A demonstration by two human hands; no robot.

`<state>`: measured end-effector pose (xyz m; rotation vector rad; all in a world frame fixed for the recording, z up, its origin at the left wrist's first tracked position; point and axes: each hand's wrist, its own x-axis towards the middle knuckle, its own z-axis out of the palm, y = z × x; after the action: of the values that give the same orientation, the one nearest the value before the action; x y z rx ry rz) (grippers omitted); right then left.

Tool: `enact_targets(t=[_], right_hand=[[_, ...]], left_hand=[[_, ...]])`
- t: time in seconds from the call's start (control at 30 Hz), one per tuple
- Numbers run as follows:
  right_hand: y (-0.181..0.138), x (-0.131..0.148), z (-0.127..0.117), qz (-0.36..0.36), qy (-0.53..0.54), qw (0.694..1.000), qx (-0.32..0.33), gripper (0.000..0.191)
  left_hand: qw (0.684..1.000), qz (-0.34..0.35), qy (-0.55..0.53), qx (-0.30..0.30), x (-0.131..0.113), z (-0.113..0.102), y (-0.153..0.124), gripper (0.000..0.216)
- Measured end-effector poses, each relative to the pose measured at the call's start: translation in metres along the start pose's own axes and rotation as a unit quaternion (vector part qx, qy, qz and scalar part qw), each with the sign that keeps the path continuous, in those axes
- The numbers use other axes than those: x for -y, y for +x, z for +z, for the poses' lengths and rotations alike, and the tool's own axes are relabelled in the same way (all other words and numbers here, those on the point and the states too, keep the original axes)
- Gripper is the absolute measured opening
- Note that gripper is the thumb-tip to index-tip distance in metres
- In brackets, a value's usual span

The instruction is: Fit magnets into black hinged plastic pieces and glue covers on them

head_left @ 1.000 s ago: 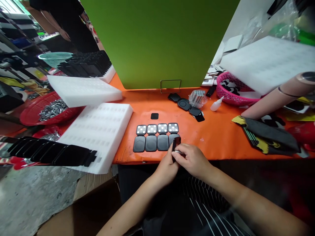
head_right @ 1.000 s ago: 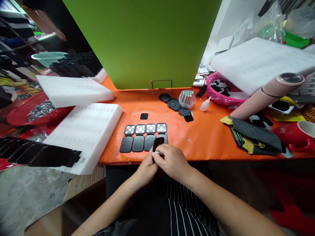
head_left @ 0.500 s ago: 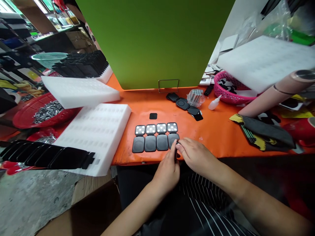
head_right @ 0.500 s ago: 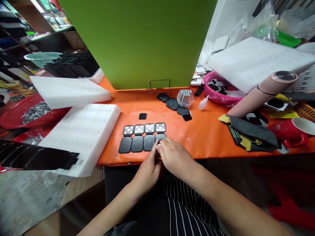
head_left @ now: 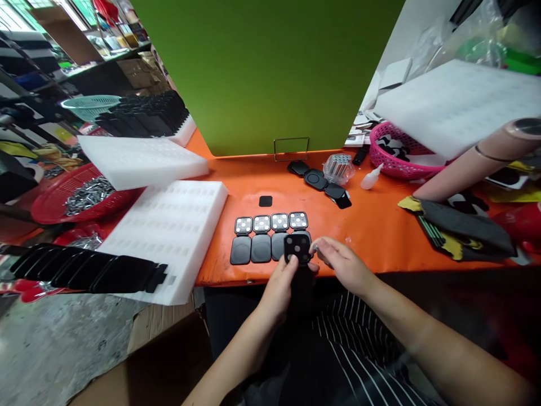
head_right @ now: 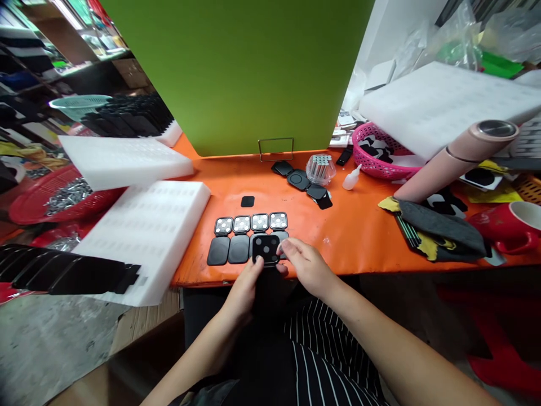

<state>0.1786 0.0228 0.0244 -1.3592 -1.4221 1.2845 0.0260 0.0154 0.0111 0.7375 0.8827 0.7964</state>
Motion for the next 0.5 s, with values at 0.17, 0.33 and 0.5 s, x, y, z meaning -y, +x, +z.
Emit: enact_targets(t=[0.17,0.33,0.5], right_hand=[[-0.004,0.003,-0.003,0.019,-0.026,0.999,0.005,0.025],[-0.009,0.020,0.005,0.001,-0.186,0.982,0.014,0.028],[-0.011,0.019,0.008,0.007,-0.196,0.981,-0.003,0.031]], left_hand=[[0.998,-0.005,-0.065,-0.023,0.000,-0.007,0.005,0.027],[0.990,0.089,0.090,-0.056,0.002,-0.007,0.004,0.022],[0.935,0.168,0.303,-0.078,-0.003,0.002,-0.009,0.028]])
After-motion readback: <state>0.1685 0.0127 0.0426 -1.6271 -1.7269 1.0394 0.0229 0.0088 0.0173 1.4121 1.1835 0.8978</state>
